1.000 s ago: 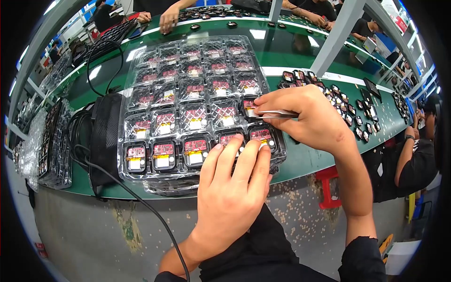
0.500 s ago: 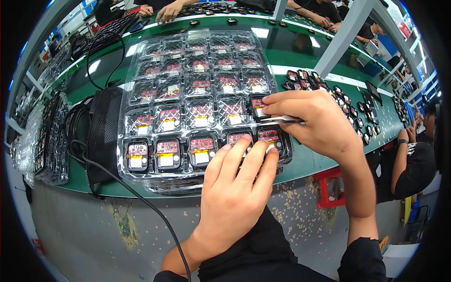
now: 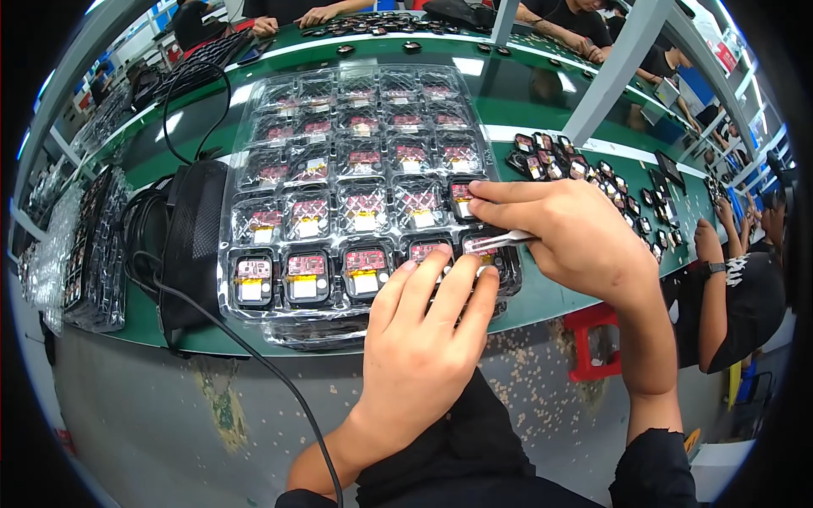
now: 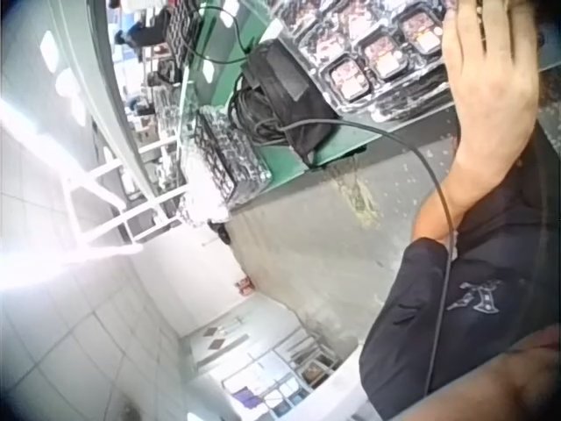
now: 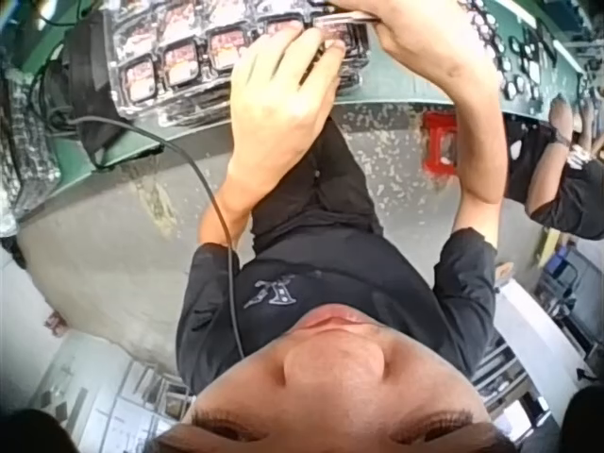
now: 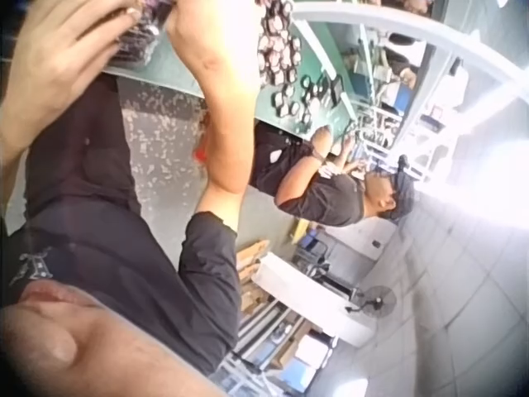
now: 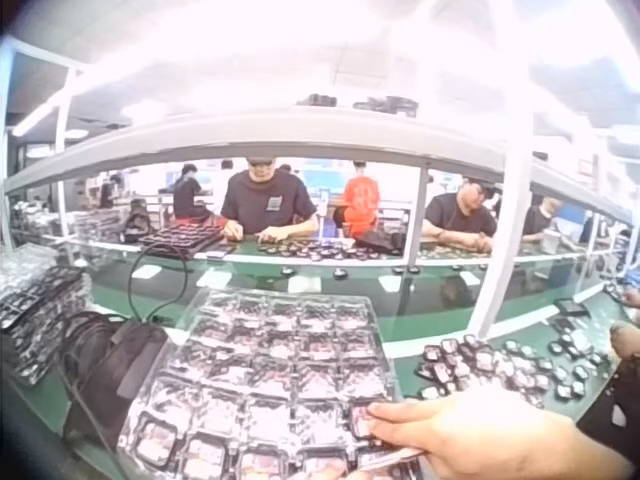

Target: Assembling small electronic devices by using tweezers to place internal components into housings on a production line.

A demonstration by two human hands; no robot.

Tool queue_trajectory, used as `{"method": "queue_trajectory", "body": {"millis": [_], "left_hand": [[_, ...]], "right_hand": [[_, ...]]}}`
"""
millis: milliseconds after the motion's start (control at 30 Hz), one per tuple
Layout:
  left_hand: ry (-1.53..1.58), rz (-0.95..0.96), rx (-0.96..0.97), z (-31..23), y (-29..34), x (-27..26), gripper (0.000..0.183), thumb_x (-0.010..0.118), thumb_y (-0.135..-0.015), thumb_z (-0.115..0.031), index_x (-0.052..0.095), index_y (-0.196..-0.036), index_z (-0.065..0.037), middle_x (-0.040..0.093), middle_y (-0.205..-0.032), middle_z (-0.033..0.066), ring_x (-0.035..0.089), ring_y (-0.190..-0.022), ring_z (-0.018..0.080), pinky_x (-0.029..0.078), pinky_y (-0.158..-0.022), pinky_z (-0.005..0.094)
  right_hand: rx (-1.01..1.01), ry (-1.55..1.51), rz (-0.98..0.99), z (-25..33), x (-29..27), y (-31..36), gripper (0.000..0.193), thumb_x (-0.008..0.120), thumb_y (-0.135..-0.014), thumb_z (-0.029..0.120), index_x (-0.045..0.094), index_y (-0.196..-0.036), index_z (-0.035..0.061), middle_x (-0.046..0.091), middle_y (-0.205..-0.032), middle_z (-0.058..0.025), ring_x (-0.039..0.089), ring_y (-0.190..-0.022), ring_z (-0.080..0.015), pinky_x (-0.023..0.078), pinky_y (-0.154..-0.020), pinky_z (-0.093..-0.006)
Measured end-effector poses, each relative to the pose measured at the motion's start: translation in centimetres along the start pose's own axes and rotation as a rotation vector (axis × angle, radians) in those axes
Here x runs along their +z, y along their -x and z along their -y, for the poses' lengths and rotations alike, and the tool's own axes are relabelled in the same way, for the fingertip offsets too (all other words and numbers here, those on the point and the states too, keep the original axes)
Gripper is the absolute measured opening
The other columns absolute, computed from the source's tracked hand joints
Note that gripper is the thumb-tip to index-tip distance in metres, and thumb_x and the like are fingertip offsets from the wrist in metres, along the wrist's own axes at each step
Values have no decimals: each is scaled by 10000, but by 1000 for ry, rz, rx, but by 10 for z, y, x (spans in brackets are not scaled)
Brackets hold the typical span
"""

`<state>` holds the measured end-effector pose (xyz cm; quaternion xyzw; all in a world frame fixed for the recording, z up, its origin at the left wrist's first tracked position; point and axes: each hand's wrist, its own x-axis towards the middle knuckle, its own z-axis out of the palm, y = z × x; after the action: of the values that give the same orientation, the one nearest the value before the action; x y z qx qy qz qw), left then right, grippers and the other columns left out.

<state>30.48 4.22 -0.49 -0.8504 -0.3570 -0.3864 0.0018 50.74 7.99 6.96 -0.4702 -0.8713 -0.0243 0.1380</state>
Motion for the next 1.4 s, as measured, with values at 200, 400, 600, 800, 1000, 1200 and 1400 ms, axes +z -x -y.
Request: {"method": "queue_trajectory", "body": {"millis": [200,400,600,800,1000,1200,1400], "left_hand": [[6,1,22,0,0,-1,380,770,-764,-126,719,-1138,-87,648,-1201,72,592,-1185,283,429,-1018,446],[14,31,9,1,1,-8,412,769,-766,-125,707,-1171,-81,637,-1234,81,579,-1207,289,421,-1029,450],[46,77,8,-4,-2,-8,451,776,-751,-112,701,-1195,-79,622,-1267,106,559,-1242,320,417,-1044,467],[21,-176,183,-9,7,-34,386,764,-764,-127,745,-1149,-155,459,-1424,231,470,-1301,482,442,-1064,557],[463,-82,214,-36,56,-8,256,760,-788,-145,781,-1043,-164,564,-1249,139,601,-1150,379,569,-890,415],[1099,114,-313,-69,109,35,229,771,-835,-78,722,-1040,12,643,-1156,198,669,-1082,351,570,-898,397],[1637,-67,-779,-61,121,56,820,720,-906,-499,452,-1425,76,429,-1472,202,569,-1244,306,500,-993,411]], "right_hand": [[84,164,137,18,-12,9,475,574,-824,-18,665,-1283,66,625,-1386,-64,728,-940,-290,590,-744,-381],[134,-88,-220,-4,5,21,497,548,-774,-83,678,-1236,45,619,-1365,-147,672,-1083,-372,561,-896,-407],[695,108,-122,-3,72,96,391,562,-842,-31,682,-1203,61,575,-1392,-177,676,-969,-434,556,-849,-497],[710,32,-192,26,83,121,373,685,-832,59,707,-1201,108,620,-1283,-165,698,-832,-397,559,-720,-470],[861,6,-350,24,91,119,216,799,-810,145,687,-972,57,672,-1031,-104,688,-718,-326,541,-644,-411],[733,-77,-504,27,98,127,245,836,-772,88,634,-895,27,708,-980,-126,696,-752,-307,536,-649,-386],[682,-936,-290,86,83,162,387,939,-687,130,579,-801,43,739,-1105,-144,503,-623,-49,398,-510,-207]]}}
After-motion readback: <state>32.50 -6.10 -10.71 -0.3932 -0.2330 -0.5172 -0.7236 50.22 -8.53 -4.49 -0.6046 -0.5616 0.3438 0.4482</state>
